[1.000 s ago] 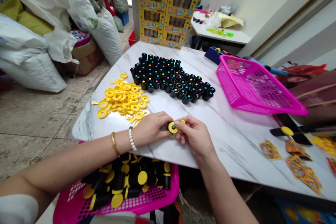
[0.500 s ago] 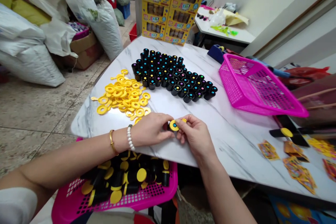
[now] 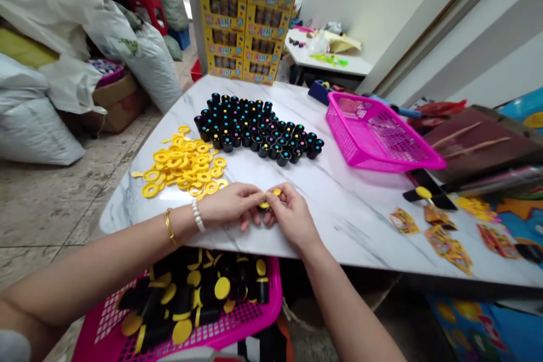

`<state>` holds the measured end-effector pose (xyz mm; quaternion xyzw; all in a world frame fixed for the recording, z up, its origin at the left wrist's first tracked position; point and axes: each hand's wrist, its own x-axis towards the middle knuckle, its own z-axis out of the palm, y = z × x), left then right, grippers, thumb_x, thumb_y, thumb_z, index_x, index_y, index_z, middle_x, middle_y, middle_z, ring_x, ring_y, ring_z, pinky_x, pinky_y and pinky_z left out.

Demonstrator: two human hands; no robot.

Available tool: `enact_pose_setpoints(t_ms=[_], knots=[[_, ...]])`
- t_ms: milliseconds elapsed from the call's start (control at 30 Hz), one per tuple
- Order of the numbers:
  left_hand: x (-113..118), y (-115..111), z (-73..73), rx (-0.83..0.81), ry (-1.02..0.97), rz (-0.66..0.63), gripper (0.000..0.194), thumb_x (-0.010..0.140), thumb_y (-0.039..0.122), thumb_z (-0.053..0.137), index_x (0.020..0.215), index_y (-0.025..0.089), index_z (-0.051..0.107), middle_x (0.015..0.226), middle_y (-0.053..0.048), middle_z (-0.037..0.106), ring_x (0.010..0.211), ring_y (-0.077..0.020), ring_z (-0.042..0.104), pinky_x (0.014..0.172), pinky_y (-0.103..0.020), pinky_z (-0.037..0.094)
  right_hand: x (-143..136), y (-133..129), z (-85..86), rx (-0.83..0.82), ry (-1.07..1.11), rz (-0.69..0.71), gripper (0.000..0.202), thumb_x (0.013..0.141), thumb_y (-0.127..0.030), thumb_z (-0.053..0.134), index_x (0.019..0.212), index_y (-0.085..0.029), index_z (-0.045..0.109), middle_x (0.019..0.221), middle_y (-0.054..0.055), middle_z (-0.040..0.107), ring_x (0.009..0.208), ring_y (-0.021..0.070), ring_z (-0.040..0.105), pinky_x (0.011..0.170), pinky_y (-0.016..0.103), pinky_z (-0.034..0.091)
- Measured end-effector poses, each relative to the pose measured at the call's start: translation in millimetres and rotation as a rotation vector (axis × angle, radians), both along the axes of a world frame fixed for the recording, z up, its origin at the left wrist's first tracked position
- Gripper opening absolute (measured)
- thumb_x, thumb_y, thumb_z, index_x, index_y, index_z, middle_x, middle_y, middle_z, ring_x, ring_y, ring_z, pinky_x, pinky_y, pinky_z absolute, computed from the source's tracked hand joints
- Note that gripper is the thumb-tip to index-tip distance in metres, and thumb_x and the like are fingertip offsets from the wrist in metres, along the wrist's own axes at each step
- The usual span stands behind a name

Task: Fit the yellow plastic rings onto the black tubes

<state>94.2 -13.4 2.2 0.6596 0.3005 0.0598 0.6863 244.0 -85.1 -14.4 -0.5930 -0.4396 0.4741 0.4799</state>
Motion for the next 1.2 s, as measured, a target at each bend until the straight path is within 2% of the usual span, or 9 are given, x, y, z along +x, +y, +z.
enact_pose_setpoints(t_ms=[133,367,567,700,833,933,1000,1100,1200], knots=[[10,-8,-2.1,-0.120,-0.021,0.195,0.022,0.093,0.034,0.043,0.083,0.016,0.050,0.053,0.002,0.058,0.038,-0.0073,0.051,0.036,-0.015,0.035,0,2,-3.2,0.018,0.052,-0.050,0.036,0.077,-0.042,0.067,0.095,-0.021,0.045,0.054,-0.008,0.058,0.041,0.0115,0.058,0.041,0.021,0.047],[12,-17,-16.9,0.030,-0.028,0.247,0.029,0.089,0.047,0.044,0.089,0.020,0.051,0.056,0.002,0.060,0.044,-0.0136,0.060,0.037,-0.020,0.044,10,0,-6.6,0.062,0.143,-0.134,0.030,0.075,-0.039,0.069,0.088,-0.016,0.056,0.056,-0.005,0.058,0.043,0.0067,0.051,0.041,0.016,0.040],[15,-17,-13.7,-0.079,0.005,0.258,0.031,0.091,0.047,0.040,0.089,0.017,0.050,0.054,0.001,0.061,0.044,-0.0159,0.062,0.041,-0.023,0.048,23,6,5.5,-0.053,0.252,0.024,0.028,0.070,-0.037,0.073,0.074,-0.014,0.059,0.056,-0.002,0.058,0.044,0.0054,0.048,0.039,0.015,0.037],[16,-16,-13.9,-0.156,-0.016,0.288,0.049,0.092,0.058,0.028,0.087,0.014,0.050,0.055,-0.004,0.062,0.045,-0.0179,0.063,0.042,-0.026,0.050,20,16,12.1,-0.120,0.062,0.193,0.028,0.069,-0.033,0.074,0.076,-0.018,0.051,0.054,-0.007,0.054,0.039,0.0059,0.046,0.036,0.016,0.038],[16,-12,-14.4,-0.213,-0.033,0.276,0.058,0.089,0.066,0.025,0.093,0.013,0.049,0.054,-0.004,0.061,0.045,-0.0195,0.064,0.041,-0.026,0.049,16,12,9.6,-0.060,-0.064,0.188,0.024,0.077,-0.036,0.066,0.081,-0.020,0.047,0.064,-0.007,0.054,0.040,0.0062,0.049,0.036,0.018,0.040],[16,-8,-11.8,-0.260,-0.006,0.244,0.067,0.087,0.070,0.018,0.091,0.012,0.052,0.052,-0.006,0.061,0.046,-0.0204,0.063,0.042,-0.028,0.050,12,-3,3.2,0.092,-0.180,0.158,0.021,0.084,-0.037,0.057,0.097,-0.021,0.051,0.084,-0.001,0.060,0.046,0.0071,0.053,0.040,0.020,0.044],[15,-6,-10.0,-0.258,-0.009,0.221,0.071,0.086,0.072,0.015,0.089,0.012,0.053,0.051,-0.006,0.061,0.047,-0.0207,0.063,0.044,-0.029,0.050,10,-14,-1.5,0.275,-0.381,0.167,0.027,0.084,-0.032,0.057,0.109,-0.022,0.054,0.106,0.007,0.059,0.064,0.0116,0.061,0.050,0.024,0.050],[12,-9,-7.1,-0.118,0.009,0.193,0.075,0.085,0.072,0.011,0.090,0.012,0.055,0.051,-0.005,0.059,0.045,-0.0196,0.061,0.045,-0.028,0.049,5,-21,-4.2,0.498,-0.739,0.215,0.041,0.079,-0.021,0.058,0.120,-0.022,0.053,0.128,0.013,0.048,0.097,0.0220,0.061,0.074,0.033,0.054],[0,-14,1.6,0.316,0.059,0.259,0.070,0.086,0.069,0.024,0.109,0.010,0.053,0.055,-0.003,0.061,0.049,-0.0192,0.061,0.050,-0.028,0.047,-1,-17,-1.1,0.542,-1.003,0.261,0.053,0.076,-0.017,0.055,0.128,-0.021,0.046,0.134,0.014,0.046,0.113,0.0270,0.054,0.089,0.041,0.050]])
